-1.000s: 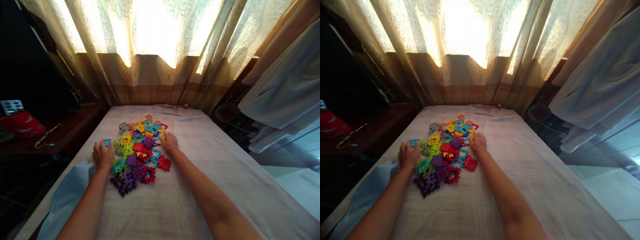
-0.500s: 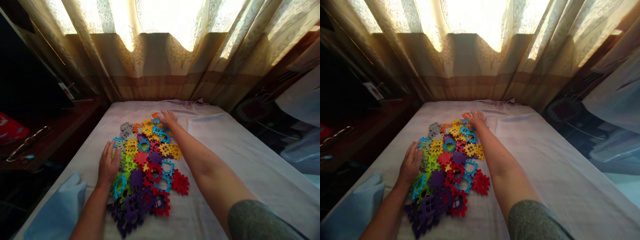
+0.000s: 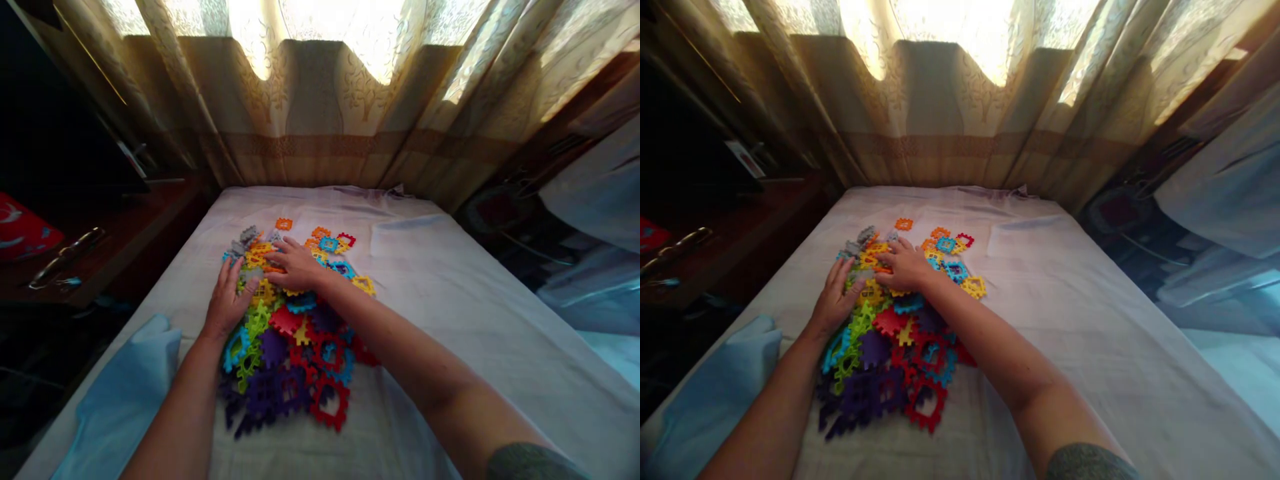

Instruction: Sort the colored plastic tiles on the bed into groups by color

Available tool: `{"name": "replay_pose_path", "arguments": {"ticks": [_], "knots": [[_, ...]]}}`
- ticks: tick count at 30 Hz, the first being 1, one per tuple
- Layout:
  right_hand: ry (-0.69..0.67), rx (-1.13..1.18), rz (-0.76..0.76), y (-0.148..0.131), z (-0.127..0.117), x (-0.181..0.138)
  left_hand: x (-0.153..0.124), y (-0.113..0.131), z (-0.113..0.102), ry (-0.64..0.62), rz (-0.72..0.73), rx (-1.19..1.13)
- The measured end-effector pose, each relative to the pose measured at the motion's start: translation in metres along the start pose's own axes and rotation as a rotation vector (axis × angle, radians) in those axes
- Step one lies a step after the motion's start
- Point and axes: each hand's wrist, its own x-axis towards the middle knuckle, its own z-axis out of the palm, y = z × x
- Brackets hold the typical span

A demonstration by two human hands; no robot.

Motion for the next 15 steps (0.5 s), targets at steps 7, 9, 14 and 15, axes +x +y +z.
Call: {"name": "replay_pose_path", "arguments": {"ticks": [7,9,14,15], "knots": [[0.077,0.035,-0.02,-0.023,-0.008,-0.111,-0.004,0.008,-0.001,-0.123,0.054,0.074],[0.074,0.016,-0.009,-0.027,0.003,-0.14,-0.012,0.018,-0.001,-0.213,0.064,0.146],[0.2,-0.061,0.18,-0.028,0.026,-0.171,-0.046,0.042,-0.012,-0.38,0.062,0.208],[0.264,-0.055,0.231,-0.026,0.028,-0.174,-0.056,0.045,-0.017,-0.405,0.073,0.194]]}}
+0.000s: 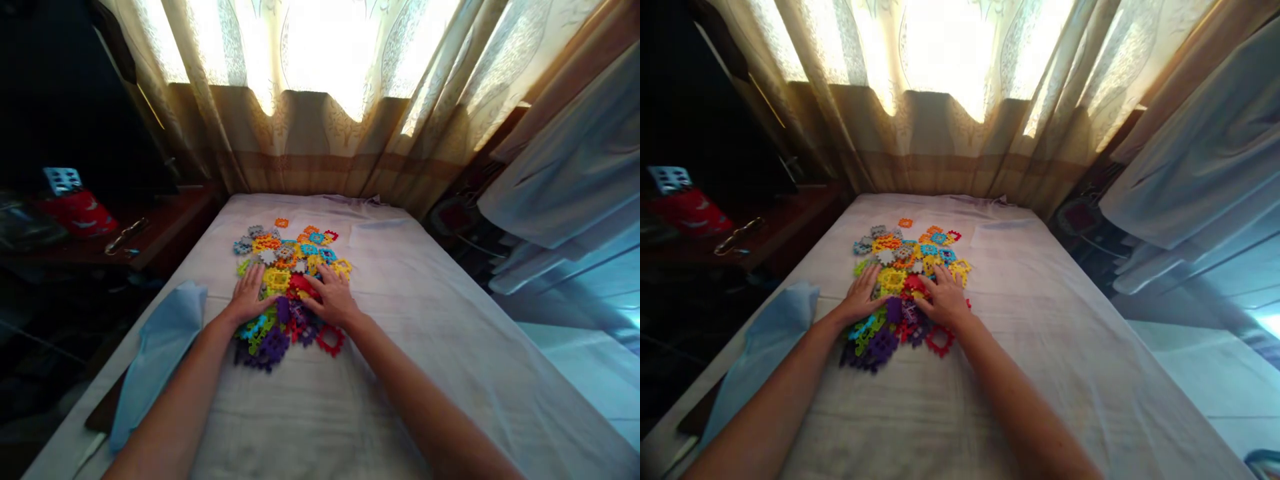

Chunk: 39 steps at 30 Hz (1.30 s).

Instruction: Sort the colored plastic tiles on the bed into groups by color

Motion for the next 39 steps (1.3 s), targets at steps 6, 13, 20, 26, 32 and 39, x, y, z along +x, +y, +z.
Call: {"name": "replay_pose_path", "arguments": {"ticks": [6,13,20,26,32,39], "knots": [[0.345,0.129,0.081,0.024,0.011,-0.049,-0.078,0.019,-0.006,-0.032,0.135,-0.028],[0.411,0.121,0.158,0.011,0.012,-0.112,-0.11,0.069,0.011,0.178,0.234,0.003],[0.209,0.004,0.186,-0.009,-0.004,-0.121,-0.109,0.059,0.001,0.521,0.151,-0.064],[0.175,0.062,0.112,-0.008,-0.009,-0.123,-0.14,0.083,0.002,0.195,0.379,0.074],[0.229,0.19,0.033,0.022,-0.018,-0.124,-0.145,0.089,0.006,0.13,0.353,0.089],[0.391,-0.004,0.724,0.063,-0.022,-0.124,-0.142,0.083,0.008,0.299,0.229,0.088]]}}
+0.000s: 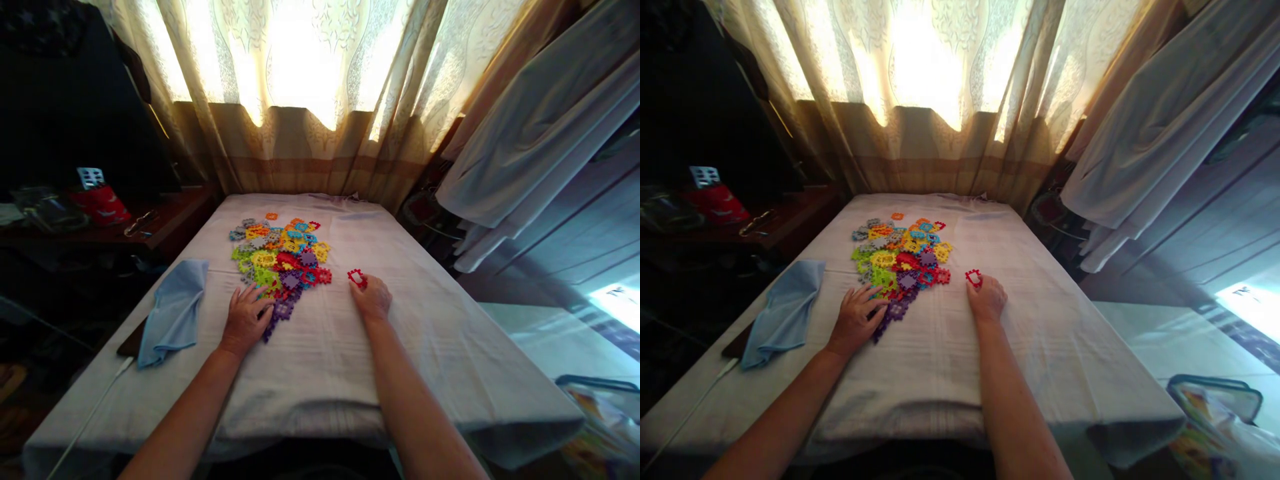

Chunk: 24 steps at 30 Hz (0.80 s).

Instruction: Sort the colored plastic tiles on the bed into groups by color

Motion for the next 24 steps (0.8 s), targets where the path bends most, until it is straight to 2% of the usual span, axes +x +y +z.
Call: {"name": "replay_pose_path", "arguments": {"ticks": [6,8,10,12,14,20,24], "knots": [[0.03,-0.073,0.034,0.005,0.004,-0.002,0.0,-0.008,-0.002,0.102,-0.111,-0.033],[0.038,-0.063,0.046,0.005,0.003,-0.003,-0.001,-0.008,-0.003,0.061,-0.06,-0.047],[0.053,-0.051,0.026,0.004,0.002,-0.004,-0.004,-0.007,-0.004,-0.039,0.046,-0.048],[0.067,-0.036,-0.056,0.001,0.001,-0.006,-0.006,-0.006,-0.004,-0.143,0.133,-0.041],[0.07,-0.016,-0.188,-0.005,0.002,-0.01,-0.007,-0.005,-0.003,-0.189,0.16,-0.031],[-0.029,0.07,-0.557,-0.046,0.016,-0.02,0.001,-0.012,-0.001,-0.123,0.129,0.004],[-0.134,0.038,-0.585,-0.065,0.025,-0.018,0.008,-0.023,-0.002,-0.101,0.126,0.017]]}}
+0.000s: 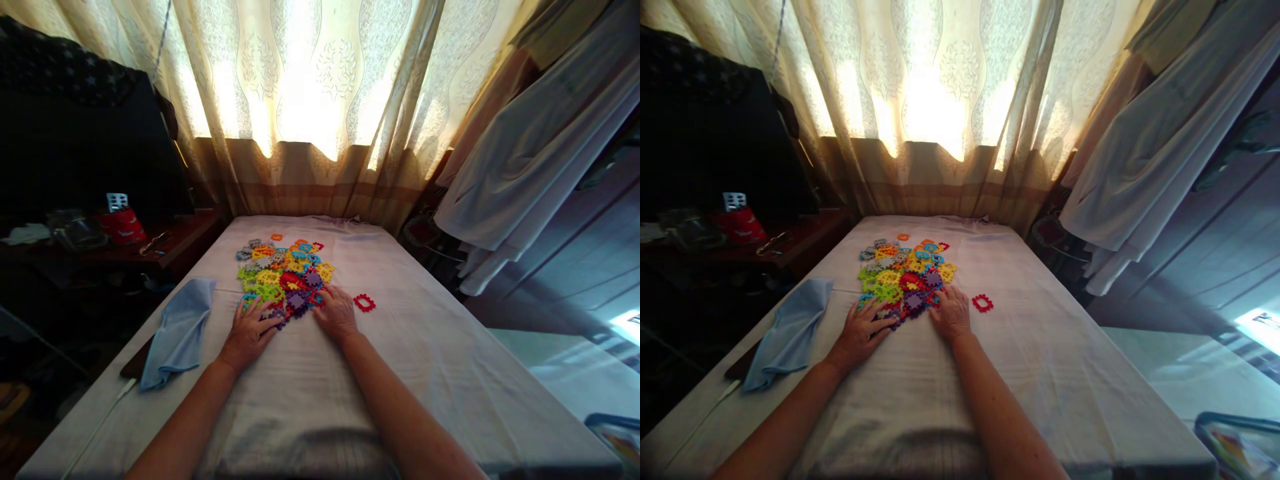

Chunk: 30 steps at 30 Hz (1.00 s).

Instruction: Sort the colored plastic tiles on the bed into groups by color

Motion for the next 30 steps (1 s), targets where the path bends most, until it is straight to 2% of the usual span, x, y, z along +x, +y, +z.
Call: {"name": "replay_pose_path", "arguments": {"ticks": [4,11,16,19,22,30], "knots": [[-0.054,0.007,0.033,0.0,0.004,0.002,0.001,-0.005,0.001,0.037,-0.02,0.009],[0.08,0.066,0.049,0.01,0.003,-0.005,-0.003,-0.001,0.0,0.073,-0.021,0.025],[0.147,-0.044,0.297,0.046,-0.015,-0.01,-0.003,-0.003,0.0,0.09,-0.021,0.017],[0.097,-0.126,0.417,0.064,-0.025,-0.015,-0.003,-0.004,0.002,0.086,-0.025,0.011],[0.025,-0.154,0.439,0.07,-0.027,-0.017,-0.003,-0.005,0.002,0.081,-0.025,0.018],[0.02,-0.2,0.526,0.086,-0.025,-0.005,-0.004,-0.008,0.006,0.107,-0.005,0.038]]}}
